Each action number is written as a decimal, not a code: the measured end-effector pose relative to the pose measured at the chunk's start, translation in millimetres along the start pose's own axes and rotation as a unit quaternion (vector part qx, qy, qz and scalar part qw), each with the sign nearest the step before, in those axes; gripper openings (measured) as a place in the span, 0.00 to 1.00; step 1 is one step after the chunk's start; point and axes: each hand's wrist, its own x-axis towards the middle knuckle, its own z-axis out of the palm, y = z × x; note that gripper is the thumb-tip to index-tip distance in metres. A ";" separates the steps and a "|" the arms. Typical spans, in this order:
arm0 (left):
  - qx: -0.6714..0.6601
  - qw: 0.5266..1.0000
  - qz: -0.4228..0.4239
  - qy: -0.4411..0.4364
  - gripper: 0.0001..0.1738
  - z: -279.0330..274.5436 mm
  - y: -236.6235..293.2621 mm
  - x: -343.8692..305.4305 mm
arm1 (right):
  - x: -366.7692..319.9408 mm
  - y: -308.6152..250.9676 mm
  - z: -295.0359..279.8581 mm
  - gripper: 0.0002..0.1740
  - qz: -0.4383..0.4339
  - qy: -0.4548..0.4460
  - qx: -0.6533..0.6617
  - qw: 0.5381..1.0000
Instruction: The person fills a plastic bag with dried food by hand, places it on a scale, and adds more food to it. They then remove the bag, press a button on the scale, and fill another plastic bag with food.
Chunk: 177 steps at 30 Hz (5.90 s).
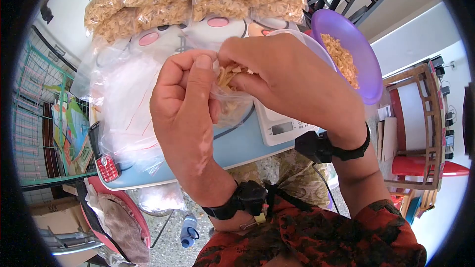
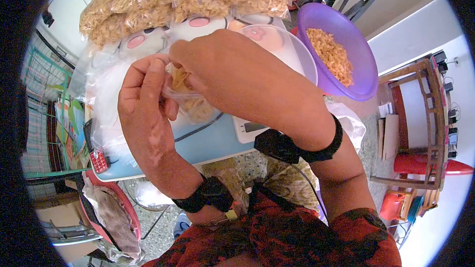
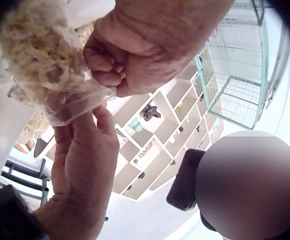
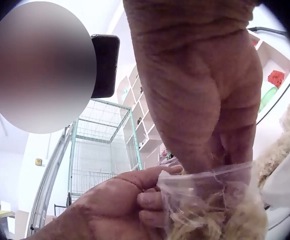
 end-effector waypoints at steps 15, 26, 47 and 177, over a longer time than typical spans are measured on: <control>-0.017 1.000 0.008 0.017 0.08 -1.9 -2.8 2.0 | -7.8 6.3 2.1 0.08 -0.060 0.051 -0.001 0.997; 0.014 0.999 0.032 0.025 0.08 -2.7 -0.2 0.0 | -1.2 4.3 19.7 0.07 -0.032 0.056 -0.014 0.998; -0.001 0.999 0.027 0.021 0.08 -2.4 -4.4 2.4 | -4.8 3.6 28.8 0.05 -0.041 0.058 0.013 0.997; -0.031 0.987 0.098 0.126 0.10 -8.5 -6.5 10.3 | -63.8 79.9 20.8 0.16 0.043 0.004 -0.009 0.999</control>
